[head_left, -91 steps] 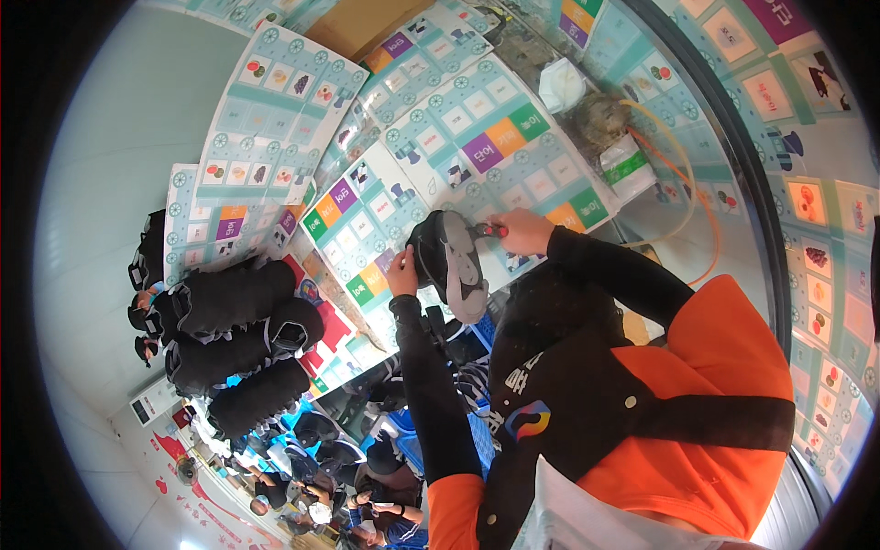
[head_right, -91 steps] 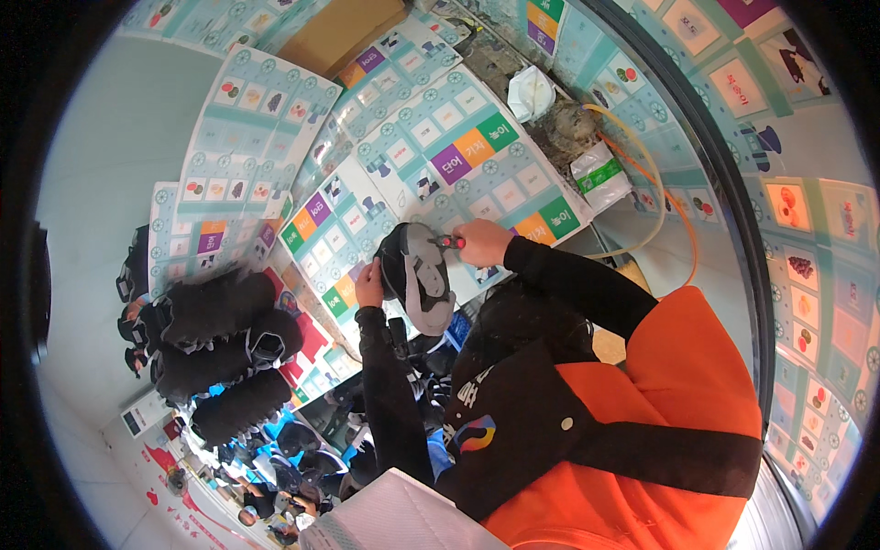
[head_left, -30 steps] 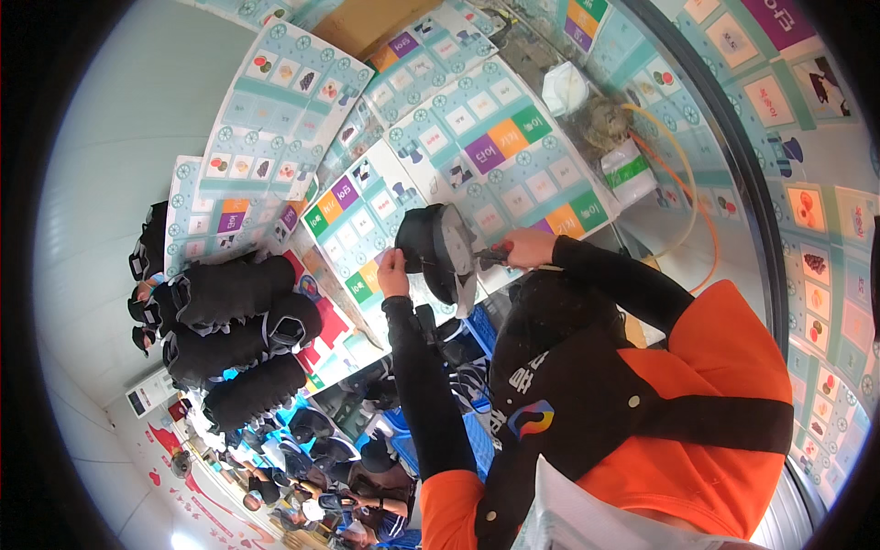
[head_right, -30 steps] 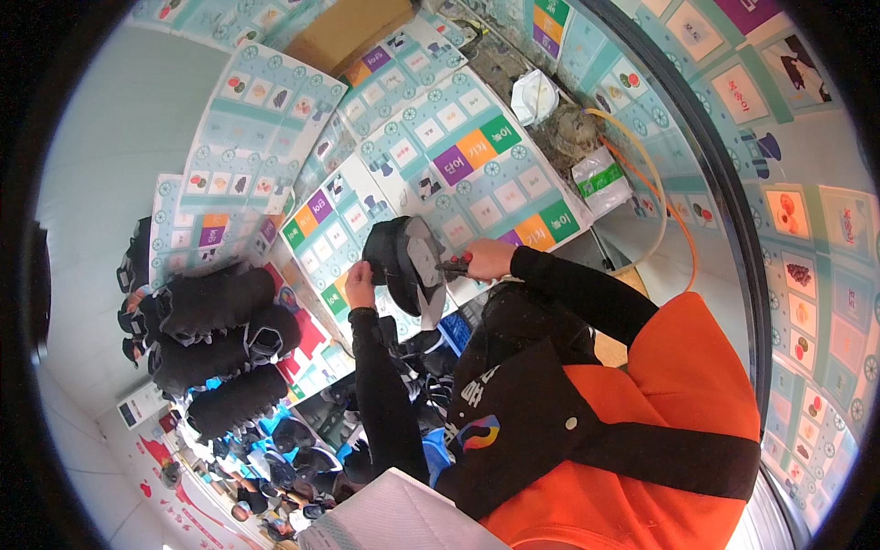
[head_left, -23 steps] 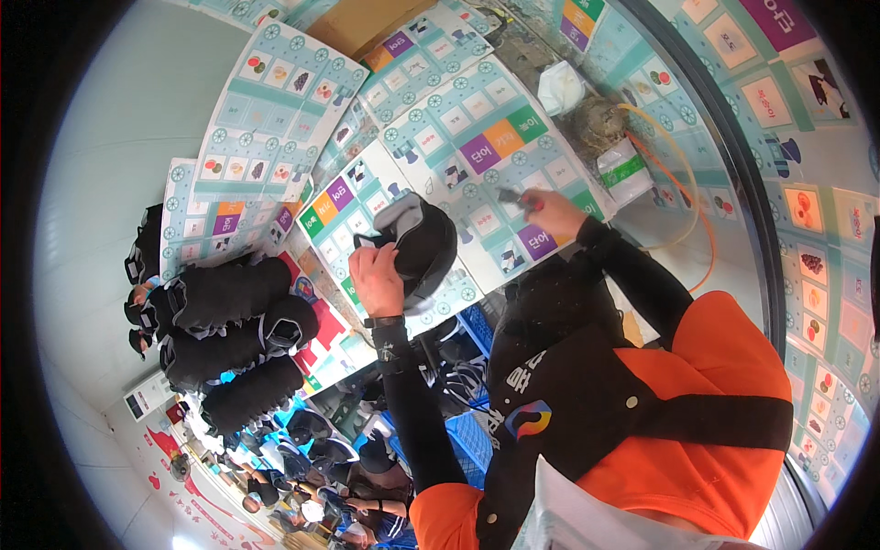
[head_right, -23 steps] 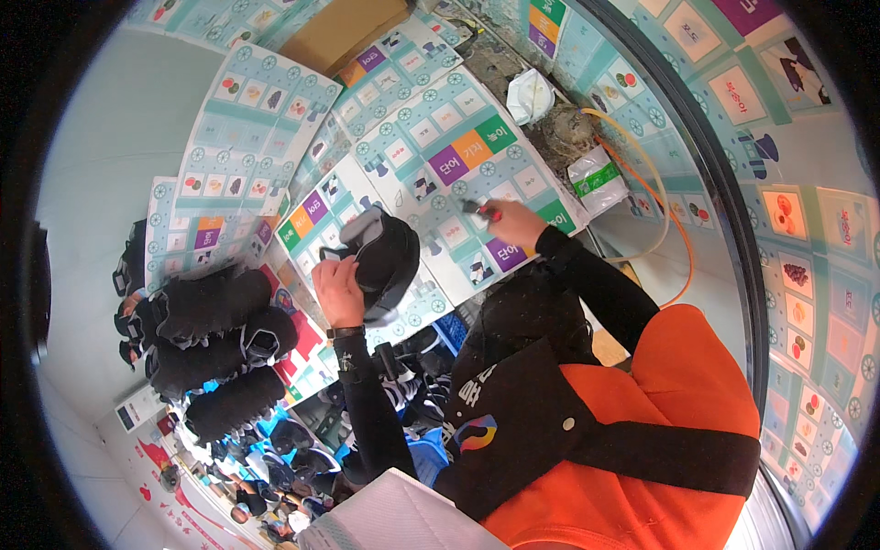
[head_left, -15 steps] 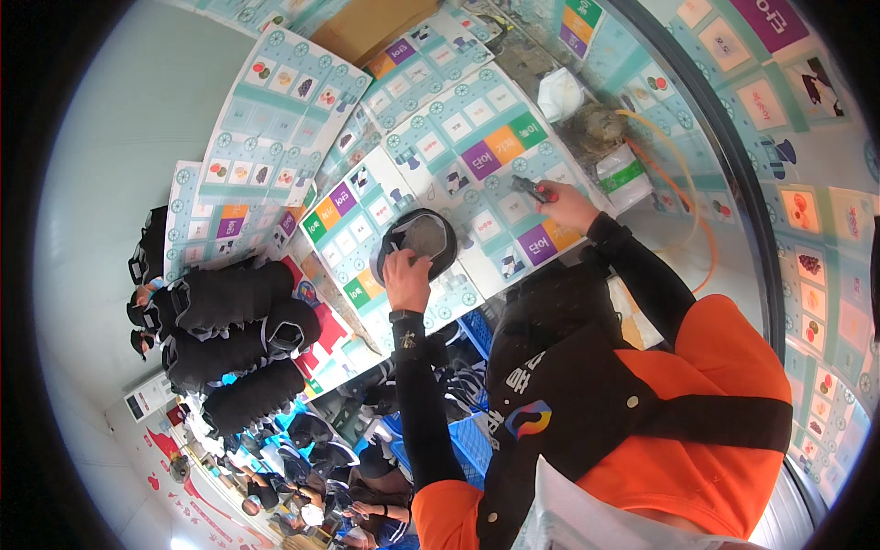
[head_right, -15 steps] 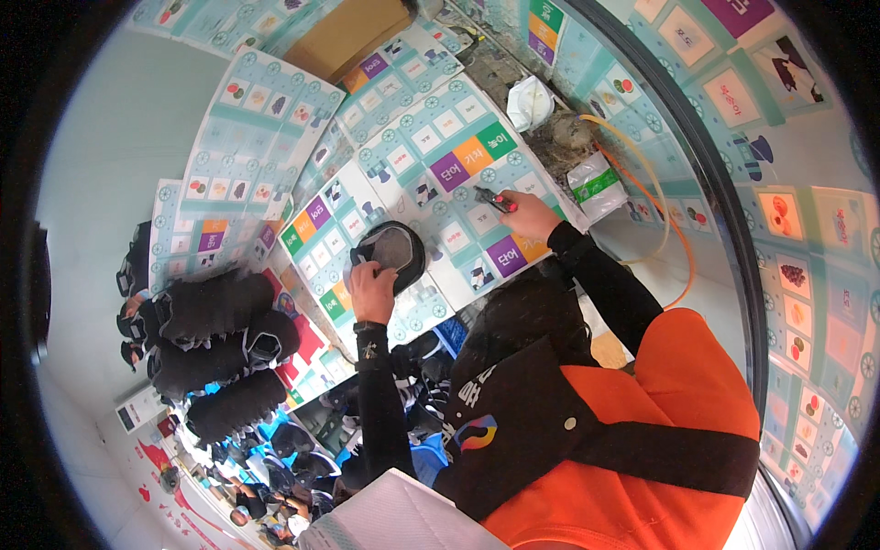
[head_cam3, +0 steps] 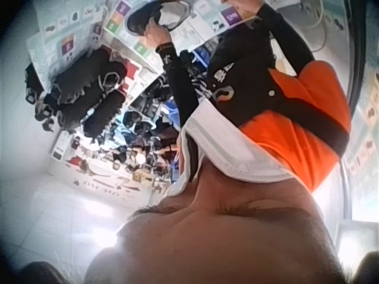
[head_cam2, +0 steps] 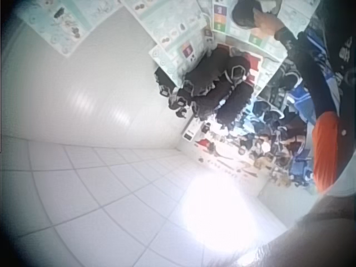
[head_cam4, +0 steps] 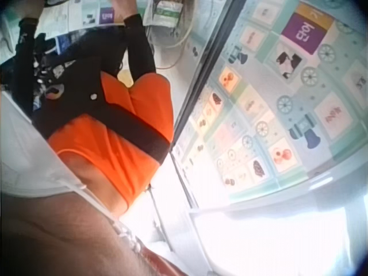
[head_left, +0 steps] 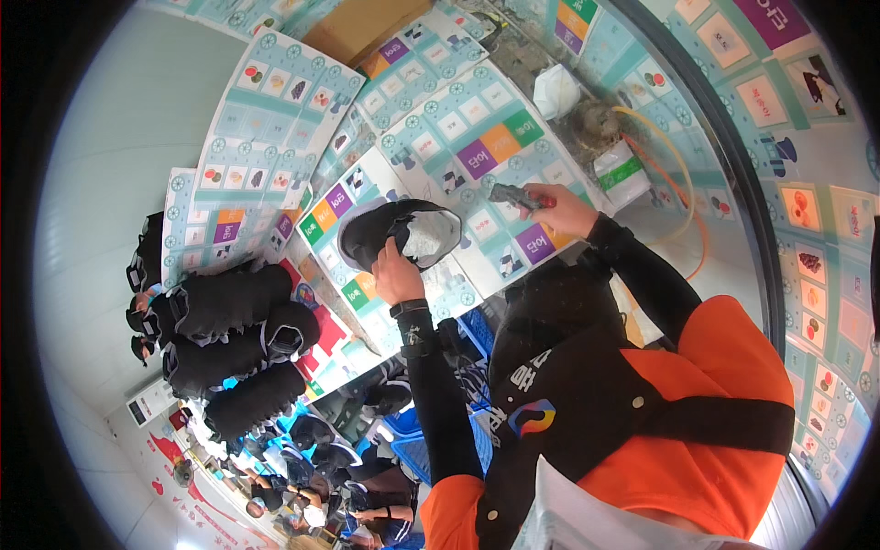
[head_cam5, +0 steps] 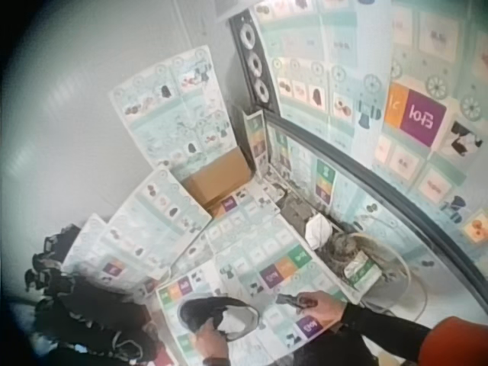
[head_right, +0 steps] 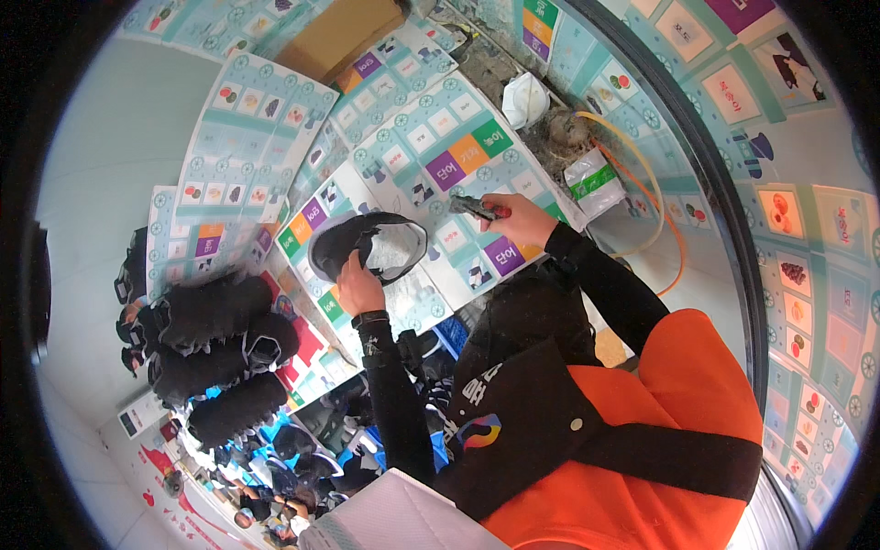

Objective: The person holds a black shoe upper and uses a handheld heat tool to apply localized heat to several points along the edge and seam, then repeats the process on multiple footwear units retrieved from and returned to blue bins.

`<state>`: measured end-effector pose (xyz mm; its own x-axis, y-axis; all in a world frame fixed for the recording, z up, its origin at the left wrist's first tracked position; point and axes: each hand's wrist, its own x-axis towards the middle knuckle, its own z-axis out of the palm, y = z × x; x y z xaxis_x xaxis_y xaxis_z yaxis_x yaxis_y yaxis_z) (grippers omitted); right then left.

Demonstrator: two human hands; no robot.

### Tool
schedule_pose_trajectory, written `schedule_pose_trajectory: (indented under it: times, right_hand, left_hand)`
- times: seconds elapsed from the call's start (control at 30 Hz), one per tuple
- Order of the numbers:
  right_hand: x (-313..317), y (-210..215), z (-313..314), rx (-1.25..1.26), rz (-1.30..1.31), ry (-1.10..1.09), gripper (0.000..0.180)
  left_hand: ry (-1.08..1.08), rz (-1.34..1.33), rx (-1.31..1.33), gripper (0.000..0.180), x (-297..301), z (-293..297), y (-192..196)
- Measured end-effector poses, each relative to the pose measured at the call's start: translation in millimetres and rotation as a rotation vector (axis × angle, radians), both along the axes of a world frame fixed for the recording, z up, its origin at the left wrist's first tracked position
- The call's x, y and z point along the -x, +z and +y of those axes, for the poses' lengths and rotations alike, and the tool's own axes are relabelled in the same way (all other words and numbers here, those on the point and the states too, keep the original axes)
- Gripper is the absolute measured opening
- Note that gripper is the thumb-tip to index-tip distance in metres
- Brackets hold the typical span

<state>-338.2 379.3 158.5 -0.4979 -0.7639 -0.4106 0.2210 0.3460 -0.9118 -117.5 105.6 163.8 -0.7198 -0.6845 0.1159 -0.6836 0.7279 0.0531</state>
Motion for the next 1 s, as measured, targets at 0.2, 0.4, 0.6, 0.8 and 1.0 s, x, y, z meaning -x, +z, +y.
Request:
schedule_pose_trajectory:
  times: [0.2,0.4,0.6,0.8,1.0]
  right_hand:
    - [3.0,26.0,-0.5,0.082,0.200,0.161,0.027]
    - [11.2,37.7,8.7,0.021,0.035,0.041,0.014]
    - [-10.6,24.9,-27.0,-0.007,0.246,0.235,0.028]
    - [-17.0,23.7,-38.0,-0.175,0.385,0.278,0.027]
    - [-35.3,-0.5,-45.1,-0.218,0.468,0.428,0.022]
  left_hand:
    - [0.061,0.223,0.038,0.030,4.5,-40.7,55.7]
    - [-0.242,-0.084,0.187,0.019,22.7,-45.1,70.7]
    - [-0.355,-0.203,0.004,0.013,63.0,-16.3,-17.7]
    - [-0.394,-0.208,-0.127,0.025,101.5,-3.7,-19.6]
    - [-0.403,-0.272,-0.178,0.028,117.9,-2.0,-26.0]
